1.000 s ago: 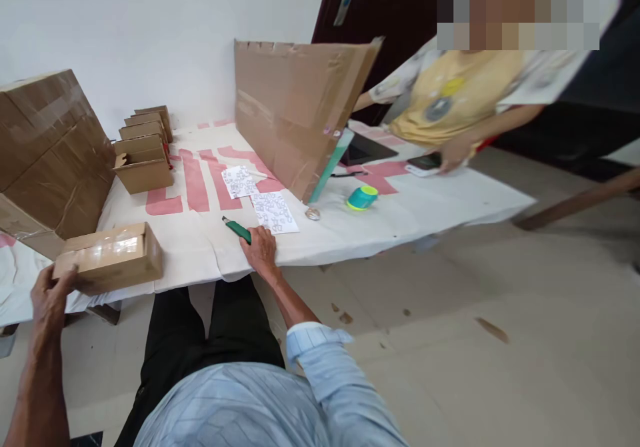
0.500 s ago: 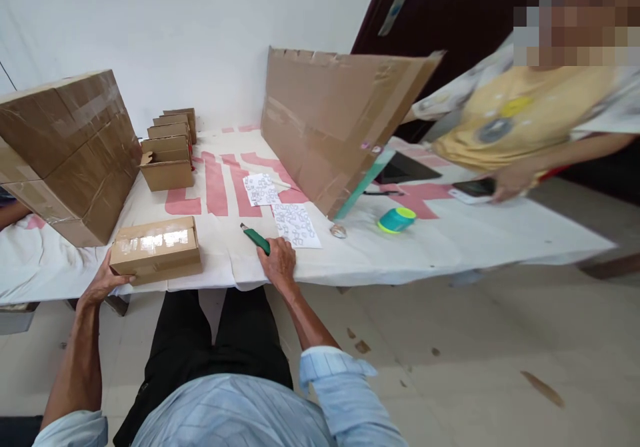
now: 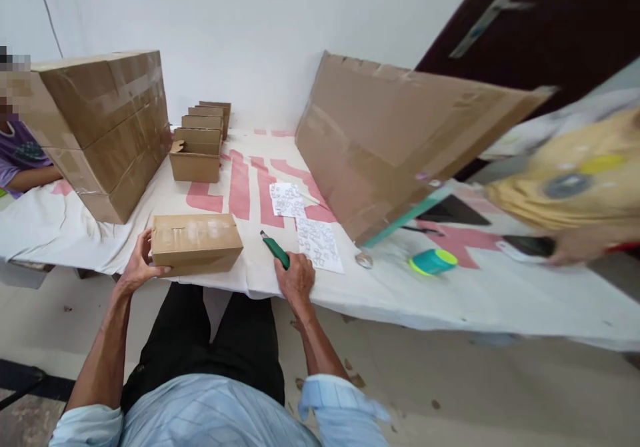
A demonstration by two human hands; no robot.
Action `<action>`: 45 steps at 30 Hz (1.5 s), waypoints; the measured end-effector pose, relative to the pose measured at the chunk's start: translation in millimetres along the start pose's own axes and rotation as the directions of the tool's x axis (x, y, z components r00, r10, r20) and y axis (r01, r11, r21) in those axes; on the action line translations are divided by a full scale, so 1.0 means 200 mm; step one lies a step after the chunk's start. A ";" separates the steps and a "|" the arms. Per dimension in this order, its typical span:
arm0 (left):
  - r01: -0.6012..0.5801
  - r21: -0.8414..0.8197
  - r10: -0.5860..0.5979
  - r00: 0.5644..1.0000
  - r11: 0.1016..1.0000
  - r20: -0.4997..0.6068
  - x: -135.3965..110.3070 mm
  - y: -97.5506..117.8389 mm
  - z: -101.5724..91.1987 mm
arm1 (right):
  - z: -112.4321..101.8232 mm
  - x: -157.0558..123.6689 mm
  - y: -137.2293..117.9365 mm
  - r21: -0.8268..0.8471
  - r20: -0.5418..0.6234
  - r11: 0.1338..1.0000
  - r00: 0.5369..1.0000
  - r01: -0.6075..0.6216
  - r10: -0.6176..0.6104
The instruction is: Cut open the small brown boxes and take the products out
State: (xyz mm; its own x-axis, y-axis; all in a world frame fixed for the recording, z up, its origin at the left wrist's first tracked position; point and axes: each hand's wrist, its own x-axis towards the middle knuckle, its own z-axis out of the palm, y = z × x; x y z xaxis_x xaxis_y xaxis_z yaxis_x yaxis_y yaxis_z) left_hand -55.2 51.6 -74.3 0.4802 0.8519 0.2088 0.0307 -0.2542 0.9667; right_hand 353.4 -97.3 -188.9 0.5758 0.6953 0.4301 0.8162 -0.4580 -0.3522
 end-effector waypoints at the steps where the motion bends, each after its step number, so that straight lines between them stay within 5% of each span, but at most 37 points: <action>1: -0.015 0.001 0.015 1.000 1.000 0.004 -0.01 0.00 0.03 | 0.00 -0.01 0.01 -0.001 0.000 1.000 1.000 0.002 -0.002; 18: -0.224 0.148 0.230 0.973 0.963 -0.027 -0.09 0.07 0.19 | 0.00 -0.04 0.09 0.012 0.023 1.000 1.000 0.006 -0.007; 24: -0.235 0.175 0.249 0.966 0.956 -0.063 -0.11 0.09 0.18 | -0.05 -0.03 0.04 0.101 -0.100 0.990 0.991 0.103 -0.093; 30: -0.311 0.230 0.339 0.936 0.922 -0.095 -0.11 0.11 0.21 | -0.26 0.05 -0.25 0.269 -0.224 0.933 0.958 0.239 -0.181; 36: -0.356 0.291 0.407 0.903 0.888 -0.138 -0.11 0.10 0.26 | -0.54 0.11 -0.64 0.510 -0.242 0.774 0.926 0.376 -0.290; 45: -0.402 0.294 0.462 0.870 0.867 -0.173 -0.10 0.09 0.30 | -0.80 0.14 -0.94 0.473 -0.298 0.641 0.794 0.604 -0.529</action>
State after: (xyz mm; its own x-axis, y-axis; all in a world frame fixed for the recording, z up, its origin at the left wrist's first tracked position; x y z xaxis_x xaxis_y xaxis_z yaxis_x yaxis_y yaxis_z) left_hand -12.7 2.6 -70.5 0.2806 0.7028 0.6538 0.0912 -0.6976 0.7107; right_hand 223.2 -80.0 23.1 0.0395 0.6301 0.7755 0.8487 0.3884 -0.3588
